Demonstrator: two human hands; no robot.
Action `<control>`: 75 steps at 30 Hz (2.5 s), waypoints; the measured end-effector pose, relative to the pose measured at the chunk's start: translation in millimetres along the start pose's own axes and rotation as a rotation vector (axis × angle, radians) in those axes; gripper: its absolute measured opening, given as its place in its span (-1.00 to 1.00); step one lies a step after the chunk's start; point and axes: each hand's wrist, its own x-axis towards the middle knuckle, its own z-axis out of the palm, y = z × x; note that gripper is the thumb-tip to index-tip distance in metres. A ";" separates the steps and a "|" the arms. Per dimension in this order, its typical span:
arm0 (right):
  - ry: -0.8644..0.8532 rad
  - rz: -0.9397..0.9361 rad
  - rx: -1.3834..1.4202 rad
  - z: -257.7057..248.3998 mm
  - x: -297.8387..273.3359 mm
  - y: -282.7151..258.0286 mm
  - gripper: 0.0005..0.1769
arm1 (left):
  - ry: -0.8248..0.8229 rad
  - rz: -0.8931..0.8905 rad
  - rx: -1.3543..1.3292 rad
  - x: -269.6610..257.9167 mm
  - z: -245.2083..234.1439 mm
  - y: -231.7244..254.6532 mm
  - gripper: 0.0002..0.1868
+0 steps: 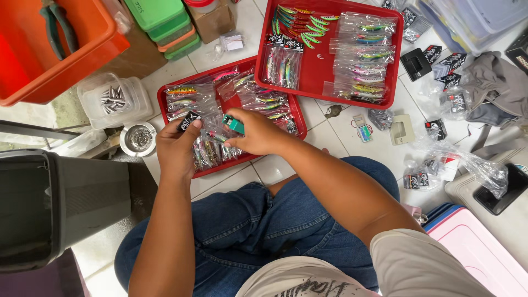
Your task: The person places individual fishing lures into small plastic bags by hand and then organizes the bags into a red plastic tray.
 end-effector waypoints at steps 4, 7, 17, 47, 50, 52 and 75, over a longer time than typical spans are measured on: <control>-0.030 -0.013 0.006 6.8 2.9 -9.4 -0.51 | -0.023 0.008 0.017 -5.7 7.3 14.4 -0.86; -0.057 -0.009 0.006 16.8 2.9 -11.2 -0.48 | 0.022 -0.035 -0.037 -4.2 2.0 4.4 -0.89; 0.153 0.036 0.334 44.5 14.4 37.2 -0.53 | -0.007 -0.139 -0.174 0.4 9.3 16.9 -0.67; 0.291 -0.085 0.413 27.3 13.2 14.2 -0.77 | -0.145 -0.017 0.051 -0.7 18.0 -6.6 -0.73; 0.312 -0.076 0.356 31.2 15.1 26.8 -0.71 | -0.135 -0.016 0.053 -5.1 14.3 -7.1 -0.69; 0.363 -0.073 0.288 21.2 21.5 33.8 -0.67 | -0.163 -0.021 0.042 -3.4 13.5 -0.1 -0.65; 0.470 0.756 -0.338 -132.4 19.6 145.9 -0.51 | -0.079 -0.175 0.170 -12.5 11.2 42.1 -0.81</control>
